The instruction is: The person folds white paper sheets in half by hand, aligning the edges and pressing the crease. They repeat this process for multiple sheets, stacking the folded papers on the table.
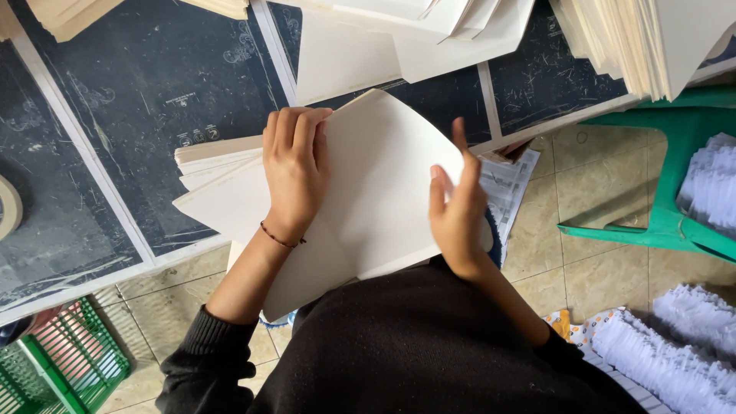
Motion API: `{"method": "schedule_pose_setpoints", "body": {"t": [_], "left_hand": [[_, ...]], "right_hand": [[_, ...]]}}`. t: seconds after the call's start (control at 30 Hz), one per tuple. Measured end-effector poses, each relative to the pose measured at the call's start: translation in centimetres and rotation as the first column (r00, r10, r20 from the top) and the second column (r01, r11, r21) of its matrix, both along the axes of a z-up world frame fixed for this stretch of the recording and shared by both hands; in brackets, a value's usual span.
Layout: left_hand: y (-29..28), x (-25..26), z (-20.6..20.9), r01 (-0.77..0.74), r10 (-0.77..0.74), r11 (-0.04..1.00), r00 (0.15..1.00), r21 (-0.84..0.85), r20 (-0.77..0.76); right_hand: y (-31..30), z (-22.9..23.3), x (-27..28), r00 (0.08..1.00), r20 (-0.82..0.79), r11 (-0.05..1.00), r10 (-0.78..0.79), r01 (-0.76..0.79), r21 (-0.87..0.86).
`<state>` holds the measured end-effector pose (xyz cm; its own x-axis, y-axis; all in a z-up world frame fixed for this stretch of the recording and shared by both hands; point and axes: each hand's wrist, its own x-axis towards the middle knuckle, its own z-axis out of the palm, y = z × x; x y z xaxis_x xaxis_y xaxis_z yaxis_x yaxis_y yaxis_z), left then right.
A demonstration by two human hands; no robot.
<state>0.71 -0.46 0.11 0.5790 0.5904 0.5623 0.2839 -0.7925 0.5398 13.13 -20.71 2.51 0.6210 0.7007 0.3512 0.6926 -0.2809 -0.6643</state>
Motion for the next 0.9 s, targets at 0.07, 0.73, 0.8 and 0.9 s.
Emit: {"method": "schedule_pose_setpoints", "body": {"t": [0.07,0.73,0.8,0.9], "left_hand": [[0.0,0.0,-0.4,-0.01,0.01,1.0,1.0,0.012,-0.019],[0.1,-0.2,-1.1,-0.02,0.021,1.0,0.996,0.011,-0.085],[0.3,-0.4,-1.4,0.026,-0.029,0.997,0.998,-0.068,-0.05],[0.2,-0.5,-0.9,0.04,-0.033,0.989,0.998,-0.146,0.054]], "right_hand": [[0.0,-0.9,0.3,0.996,0.022,0.995,0.09,-0.089,-0.04],[0.6,-0.4,1.0,0.632,-0.407,0.602,0.66,-0.769,-0.217],[0.6,1.2,1.6,0.595,-0.535,0.738,0.599,-0.669,0.082],[-2.3,0.4,3.1,0.816,-0.476,0.922,0.327,-0.386,-0.029]]}}
